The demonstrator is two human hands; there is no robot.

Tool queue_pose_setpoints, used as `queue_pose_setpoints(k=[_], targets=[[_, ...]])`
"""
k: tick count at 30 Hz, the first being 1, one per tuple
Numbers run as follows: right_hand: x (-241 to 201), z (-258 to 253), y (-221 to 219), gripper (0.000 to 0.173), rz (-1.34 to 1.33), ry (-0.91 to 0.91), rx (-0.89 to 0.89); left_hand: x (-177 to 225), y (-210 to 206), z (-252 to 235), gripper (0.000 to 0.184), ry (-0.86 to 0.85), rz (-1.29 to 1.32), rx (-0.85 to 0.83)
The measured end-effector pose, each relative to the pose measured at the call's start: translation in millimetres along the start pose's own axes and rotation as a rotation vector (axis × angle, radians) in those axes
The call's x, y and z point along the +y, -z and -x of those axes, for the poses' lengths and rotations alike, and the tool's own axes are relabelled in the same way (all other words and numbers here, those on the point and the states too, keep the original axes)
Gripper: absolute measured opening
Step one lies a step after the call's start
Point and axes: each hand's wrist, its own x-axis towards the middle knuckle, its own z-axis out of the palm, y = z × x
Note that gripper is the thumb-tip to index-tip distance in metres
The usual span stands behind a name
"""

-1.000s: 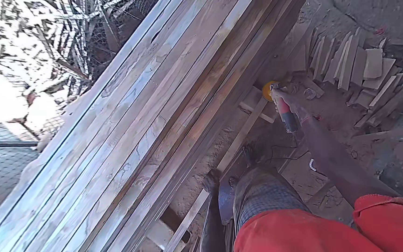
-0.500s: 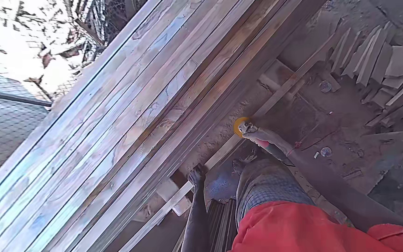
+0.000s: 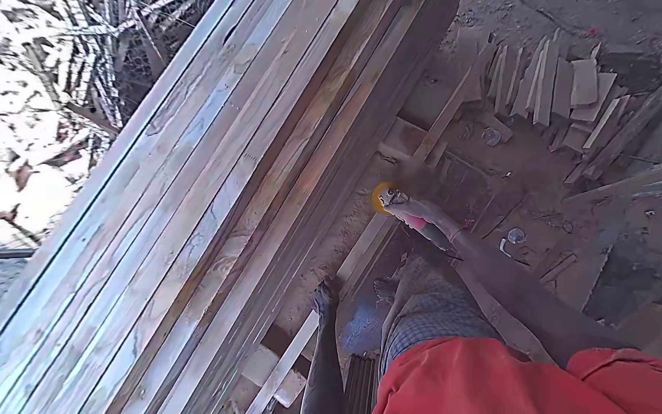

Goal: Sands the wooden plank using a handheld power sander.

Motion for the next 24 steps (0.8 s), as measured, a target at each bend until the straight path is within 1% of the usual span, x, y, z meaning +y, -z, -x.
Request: queue_pose_setpoints(k=[3, 5, 7, 9, 10, 11, 13, 14, 16, 17, 18, 21, 24], targets=[[8, -26, 80, 0.067, -0.097, -0.025, 0.101, 69, 11, -7, 0.065, -0.062, 0.044, -0.004], [15, -48, 130, 0.071, -0.155, -0.025, 0.156, 117, 15, -16, 0.067, -0.121, 0.079, -0.035], [14, -61, 175, 0.070, -0.210, -0.048, 0.194, 163, 20, -24, 0.067, -0.253, 0.105, -0.029], [4, -60, 218, 0.067, -0.263, -0.091, 0.214, 208, 27, -26, 0.068, -0.389, 0.141, -0.015], [2, -64, 238, 0.067, -0.274, -0.101, 0.221, 233, 36, -23, 0.069, -0.427, 0.145, -0.018], [7, -75, 257, 0.068, -0.281, -0.101, 0.231, 256, 49, -15, 0.072, -0.427, 0.147, -0.044], [10, -92, 293, 0.069, -0.290, -0.089, 0.245, 286, 57, -7, 0.082, -0.412, 0.126, -0.010], [8, -98, 310, 0.069, -0.295, -0.092, 0.244, 289, 48, -10, 0.083, -0.408, 0.120, 0.050], [6, -114, 339, 0.067, -0.340, -0.095, 0.246, 274, 12, -29, 0.088, -0.451, 0.065, 0.224], [4, -119, 353, 0.065, -0.371, -0.096, 0.253, 268, 2, -35, 0.090, -0.465, 0.038, 0.279], [3, -122, 366, 0.065, -0.394, -0.100, 0.267, 267, -3, -37, 0.091, -0.449, 0.005, 0.289], [-3, -134, 406, 0.066, -0.426, -0.118, 0.350, 273, 1, -36, 0.089, -0.367, -0.043, 0.237], [-6, -140, 443, 0.068, -0.470, -0.147, 0.429, 274, 2, -36, 0.086, -0.357, -0.056, 0.242]])
